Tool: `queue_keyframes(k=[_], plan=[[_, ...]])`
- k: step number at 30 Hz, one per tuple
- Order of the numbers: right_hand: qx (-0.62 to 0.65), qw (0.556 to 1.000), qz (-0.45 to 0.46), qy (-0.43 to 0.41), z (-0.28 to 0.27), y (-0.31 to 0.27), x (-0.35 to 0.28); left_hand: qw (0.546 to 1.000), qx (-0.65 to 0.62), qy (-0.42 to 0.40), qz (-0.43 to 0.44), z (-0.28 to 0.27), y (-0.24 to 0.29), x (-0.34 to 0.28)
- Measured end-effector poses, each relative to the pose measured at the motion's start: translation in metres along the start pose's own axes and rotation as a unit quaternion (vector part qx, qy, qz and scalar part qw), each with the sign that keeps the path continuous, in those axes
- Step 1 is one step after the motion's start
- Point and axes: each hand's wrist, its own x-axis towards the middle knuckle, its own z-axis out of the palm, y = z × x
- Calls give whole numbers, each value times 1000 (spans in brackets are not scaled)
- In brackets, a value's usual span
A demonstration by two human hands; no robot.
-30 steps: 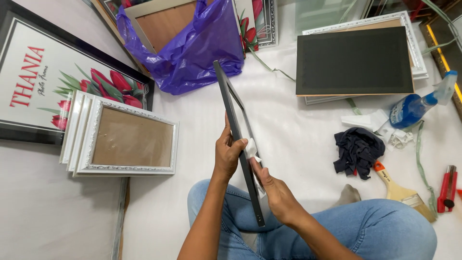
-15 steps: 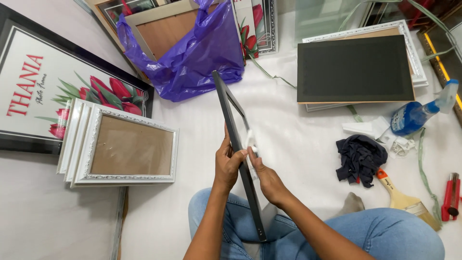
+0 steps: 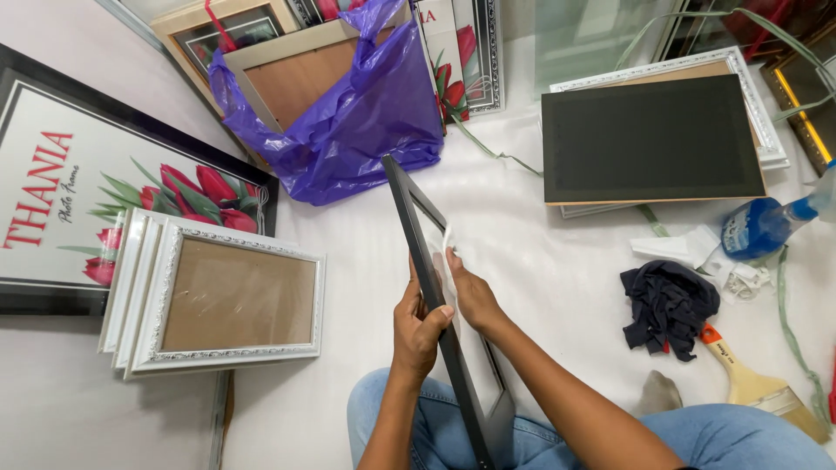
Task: Cleaning glass and assembling a picture frame with backing and securing tabs
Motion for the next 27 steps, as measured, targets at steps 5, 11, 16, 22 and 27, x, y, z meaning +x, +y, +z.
queue_keyframes(k=[5,11,16,22,27], plan=[[27,995,63,75,-4,12,50,1000,8,1,-1,6,24,0],[95,988,21,123,-7,-16,62,997,69,-2,-41,12,33,-1],[16,983,55,173,-6,31,108,995,93,-1,-33,13,32,0],[7,982,-26,185,2,-27,97,995,80,5,-54,14,37,1],[101,965,-160,183,6,-35,90,994,99,4,-40,8,25,2]])
